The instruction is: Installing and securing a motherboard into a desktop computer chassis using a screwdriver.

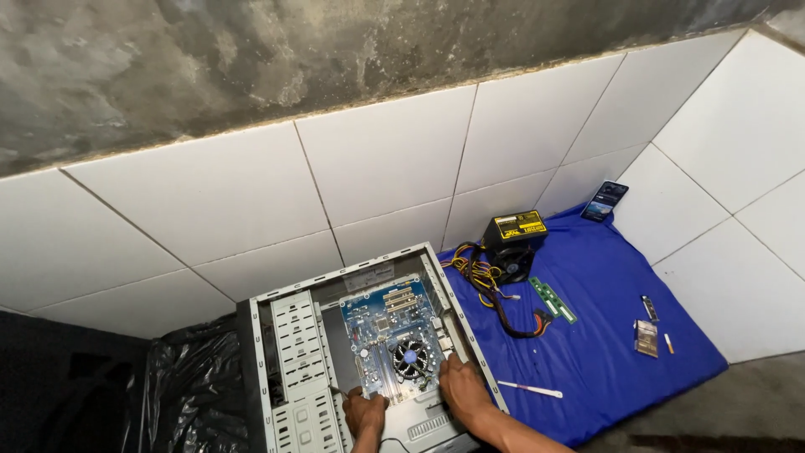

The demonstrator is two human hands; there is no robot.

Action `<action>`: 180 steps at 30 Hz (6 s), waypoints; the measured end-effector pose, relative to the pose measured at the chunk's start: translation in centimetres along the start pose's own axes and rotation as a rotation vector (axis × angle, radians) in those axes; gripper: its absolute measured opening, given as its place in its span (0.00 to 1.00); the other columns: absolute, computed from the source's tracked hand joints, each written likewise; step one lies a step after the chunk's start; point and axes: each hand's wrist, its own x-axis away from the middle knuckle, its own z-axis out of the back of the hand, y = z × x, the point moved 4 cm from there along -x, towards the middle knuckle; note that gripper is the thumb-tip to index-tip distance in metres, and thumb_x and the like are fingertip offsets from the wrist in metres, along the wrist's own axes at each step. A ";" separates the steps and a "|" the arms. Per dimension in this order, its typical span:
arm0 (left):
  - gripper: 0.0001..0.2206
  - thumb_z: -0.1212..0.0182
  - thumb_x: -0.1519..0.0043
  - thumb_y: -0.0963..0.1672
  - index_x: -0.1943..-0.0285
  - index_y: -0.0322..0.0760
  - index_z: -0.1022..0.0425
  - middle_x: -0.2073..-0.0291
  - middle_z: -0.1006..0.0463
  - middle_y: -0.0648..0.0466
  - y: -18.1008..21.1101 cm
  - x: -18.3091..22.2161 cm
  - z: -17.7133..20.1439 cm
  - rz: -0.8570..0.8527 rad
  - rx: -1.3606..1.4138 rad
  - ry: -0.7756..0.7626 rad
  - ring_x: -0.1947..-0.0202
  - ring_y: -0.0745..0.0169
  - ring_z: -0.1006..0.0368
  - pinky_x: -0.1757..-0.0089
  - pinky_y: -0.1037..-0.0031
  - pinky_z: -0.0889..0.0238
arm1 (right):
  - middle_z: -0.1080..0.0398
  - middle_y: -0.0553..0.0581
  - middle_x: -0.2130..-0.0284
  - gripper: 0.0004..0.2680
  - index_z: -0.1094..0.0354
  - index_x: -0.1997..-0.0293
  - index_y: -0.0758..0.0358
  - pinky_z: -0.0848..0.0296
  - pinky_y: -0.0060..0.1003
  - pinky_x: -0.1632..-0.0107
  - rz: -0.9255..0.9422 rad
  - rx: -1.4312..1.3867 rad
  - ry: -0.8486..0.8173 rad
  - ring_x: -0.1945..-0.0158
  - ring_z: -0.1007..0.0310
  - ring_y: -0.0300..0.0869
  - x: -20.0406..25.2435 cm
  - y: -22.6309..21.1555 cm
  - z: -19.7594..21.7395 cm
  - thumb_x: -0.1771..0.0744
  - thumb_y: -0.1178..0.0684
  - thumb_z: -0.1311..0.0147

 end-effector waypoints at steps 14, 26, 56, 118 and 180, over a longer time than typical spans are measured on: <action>0.28 0.35 0.45 0.45 0.32 0.48 0.31 0.36 0.32 0.48 -0.1 0.5 0.2 -0.017 0.051 -0.006 0.43 0.40 0.24 0.45 0.58 0.29 | 0.30 0.68 0.59 0.07 0.31 0.48 0.73 0.26 0.41 0.69 0.334 0.086 -0.264 0.67 0.27 0.47 2.5 -0.7 5.7 0.31 0.66 0.48; 0.26 0.33 0.42 0.44 0.33 0.50 0.31 0.36 0.33 0.50 0.0 0.8 0.3 0.025 0.070 -0.016 0.47 0.44 0.22 0.49 0.59 0.25 | 0.42 0.75 0.42 0.16 0.39 0.40 0.70 0.15 0.47 0.54 -0.372 -0.788 -0.475 0.52 0.24 0.64 0.6 -0.1 4.6 0.33 0.74 0.59; 0.27 0.40 0.43 0.48 0.31 0.50 0.32 0.36 0.31 0.48 -0.1 0.2 0.2 0.025 0.052 -0.001 0.42 0.41 0.25 0.45 0.57 0.29 | 0.32 0.77 0.62 0.07 0.31 0.70 0.70 0.23 0.59 0.68 -0.100 -0.691 -0.027 0.75 0.25 0.68 0.4 -0.8 -2.0 0.44 0.66 0.54; 0.29 0.40 0.48 0.39 0.33 0.44 0.29 0.39 0.23 0.52 0.6 1.8 1.9 0.021 0.275 -0.047 0.43 0.54 0.23 0.48 0.67 0.28 | 0.18 0.51 0.55 0.09 0.22 0.52 0.46 0.29 0.40 0.46 -0.912 -1.013 -0.074 0.50 0.21 0.49 15.1 17.3 2.7 0.35 0.45 0.44; 0.26 0.43 0.33 0.47 0.25 0.41 0.39 0.39 0.39 0.51 3.9 -4.5 -1.1 -0.233 0.246 0.103 0.39 0.49 0.36 0.39 0.61 0.39 | 0.21 0.59 0.58 0.18 0.29 0.39 0.54 0.20 0.38 0.54 -0.810 -1.716 -0.197 0.60 0.19 0.51 7.6 9.7 15.5 0.36 0.58 0.38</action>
